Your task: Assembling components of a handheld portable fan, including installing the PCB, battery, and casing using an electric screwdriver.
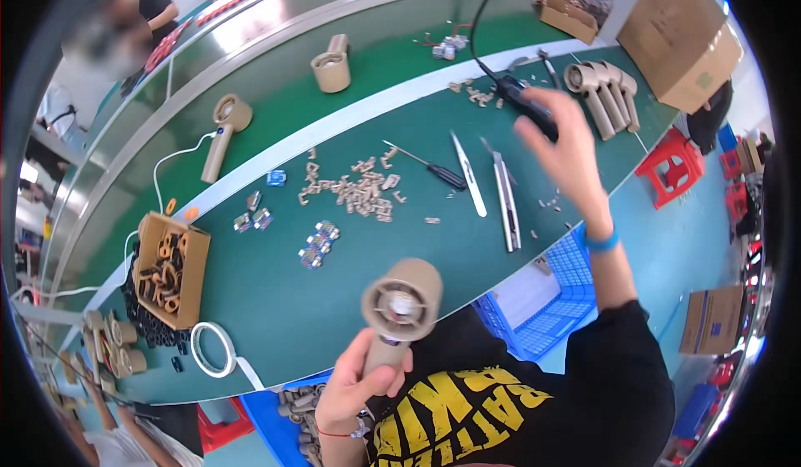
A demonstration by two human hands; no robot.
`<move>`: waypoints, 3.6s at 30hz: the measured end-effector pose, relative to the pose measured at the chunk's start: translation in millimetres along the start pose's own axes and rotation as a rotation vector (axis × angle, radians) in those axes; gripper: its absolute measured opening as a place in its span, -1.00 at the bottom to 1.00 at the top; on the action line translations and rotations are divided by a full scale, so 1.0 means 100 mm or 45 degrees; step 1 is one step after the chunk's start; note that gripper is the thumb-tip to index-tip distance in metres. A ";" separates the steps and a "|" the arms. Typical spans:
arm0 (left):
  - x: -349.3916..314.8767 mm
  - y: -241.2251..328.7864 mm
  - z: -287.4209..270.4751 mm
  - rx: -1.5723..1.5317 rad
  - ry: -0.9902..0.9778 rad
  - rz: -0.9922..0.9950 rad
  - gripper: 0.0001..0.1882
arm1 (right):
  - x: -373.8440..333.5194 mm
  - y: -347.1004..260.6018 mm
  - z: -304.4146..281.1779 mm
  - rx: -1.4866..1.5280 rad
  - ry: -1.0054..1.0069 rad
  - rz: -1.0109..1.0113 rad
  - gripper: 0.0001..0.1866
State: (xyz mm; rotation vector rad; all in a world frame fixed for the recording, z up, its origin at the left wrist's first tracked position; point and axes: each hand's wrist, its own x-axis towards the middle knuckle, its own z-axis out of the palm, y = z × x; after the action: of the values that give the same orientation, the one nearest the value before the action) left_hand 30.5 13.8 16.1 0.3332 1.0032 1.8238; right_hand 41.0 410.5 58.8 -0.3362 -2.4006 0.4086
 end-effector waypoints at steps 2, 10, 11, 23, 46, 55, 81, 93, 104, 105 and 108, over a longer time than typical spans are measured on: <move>0.10 -0.01 0.07 -0.025 -0.001 -0.001 -0.30 | 0.07 0.62 -0.03 -0.449 -0.138 0.223 -0.50; 0.35 0.01 0.07 -0.011 0.173 0.129 -0.24 | 0.25 1.09 -0.16 -0.153 -0.186 0.305 -0.50; 0.37 0.00 0.07 0.036 0.223 0.138 -0.24 | 0.36 1.16 -0.26 -0.156 -0.177 0.360 -0.50; 0.45 -0.02 -0.05 0.059 0.240 0.073 -0.21 | 0.49 1.56 0.02 -0.841 0.025 0.127 -0.54; 0.51 -0.02 0.01 0.108 0.246 0.096 -0.18 | -0.17 0.97 -0.05 0.324 -0.780 -0.036 -0.52; 0.49 -0.02 0.03 0.135 0.243 0.129 -0.32 | -0.10 1.41 0.03 0.139 -0.514 0.102 -0.53; 0.46 0.00 -0.03 0.122 0.122 0.136 -0.40 | -0.02 1.19 0.10 0.715 -0.411 0.339 -0.66; 0.46 0.05 0.03 0.211 -0.007 0.139 -0.42 | -0.03 1.37 0.16 0.886 -0.322 0.593 -0.69; 0.38 0.08 0.05 0.261 0.029 0.130 -0.45 | -0.05 1.05 0.07 0.467 -0.439 0.122 -0.63; 0.41 0.08 0.03 0.242 0.032 0.108 -0.45 | -0.14 0.99 0.08 0.484 -0.565 0.171 -0.60; 0.42 0.03 0.01 0.207 0.020 0.083 -0.44 | -0.25 0.73 0.02 0.358 -0.720 0.007 -0.59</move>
State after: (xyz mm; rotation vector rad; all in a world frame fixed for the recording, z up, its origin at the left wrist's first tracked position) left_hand 9.3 49.5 10.5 0.4557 1.1671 1.8095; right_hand 68.0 468.1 15.6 -0.1057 -2.8289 0.9354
